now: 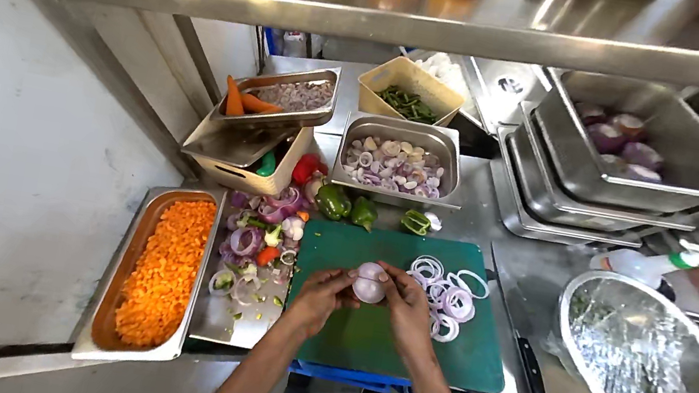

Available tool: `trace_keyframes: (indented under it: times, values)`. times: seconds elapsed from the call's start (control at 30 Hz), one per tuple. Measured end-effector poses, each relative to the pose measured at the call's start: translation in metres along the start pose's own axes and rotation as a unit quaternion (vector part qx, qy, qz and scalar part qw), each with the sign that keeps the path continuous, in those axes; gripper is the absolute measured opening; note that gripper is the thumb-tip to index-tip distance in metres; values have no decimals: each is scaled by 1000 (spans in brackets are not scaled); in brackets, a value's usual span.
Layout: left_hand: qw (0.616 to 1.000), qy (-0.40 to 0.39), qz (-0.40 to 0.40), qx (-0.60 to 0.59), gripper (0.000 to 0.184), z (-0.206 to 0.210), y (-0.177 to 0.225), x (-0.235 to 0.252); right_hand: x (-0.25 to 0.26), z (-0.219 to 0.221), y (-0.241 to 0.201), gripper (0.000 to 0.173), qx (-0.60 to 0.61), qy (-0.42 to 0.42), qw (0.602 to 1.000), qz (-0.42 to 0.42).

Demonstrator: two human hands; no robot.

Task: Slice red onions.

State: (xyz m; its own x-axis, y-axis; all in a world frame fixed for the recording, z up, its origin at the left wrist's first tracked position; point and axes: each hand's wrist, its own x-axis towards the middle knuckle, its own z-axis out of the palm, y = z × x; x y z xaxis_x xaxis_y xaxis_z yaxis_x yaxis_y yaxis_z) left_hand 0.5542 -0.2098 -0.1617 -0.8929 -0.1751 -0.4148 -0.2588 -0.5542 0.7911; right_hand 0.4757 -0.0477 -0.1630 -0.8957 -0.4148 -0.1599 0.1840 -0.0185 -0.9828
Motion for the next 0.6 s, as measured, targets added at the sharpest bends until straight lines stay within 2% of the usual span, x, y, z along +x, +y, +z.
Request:
trace_keyframes:
  times: [0.2, 0.3, 0.37, 0.4, 0.47, 0.53, 0.6]
  values:
    - [1000, 14, 20, 9, 31, 17, 11, 12, 21, 6, -5, 30, 33, 6, 999, 1]
    - [995, 55, 63, 58, 30, 28, 19, 25, 34, 14, -11, 32, 77, 30, 996, 26]
    - [980, 91, 102, 145, 28, 40, 33, 40, 52, 21, -23, 33, 131, 49, 988, 69]
    - [961, 114, 122, 222, 28, 48, 45, 49, 66, 24, -32, 32, 159, 66, 981, 86]
    - [894, 144, 164, 392, 34, 70, 81, 71, 106, 29, -54, 31, 208, 87, 970, 93]
    - [807, 163, 220, 523, 40, 89, 118, 104, 150, 30, -81, 37, 218, 98, 967, 93]
    - [719, 156, 256, 628, 36, 101, 149, 144, 195, 27, -98, 45, 164, 138, 974, 77]
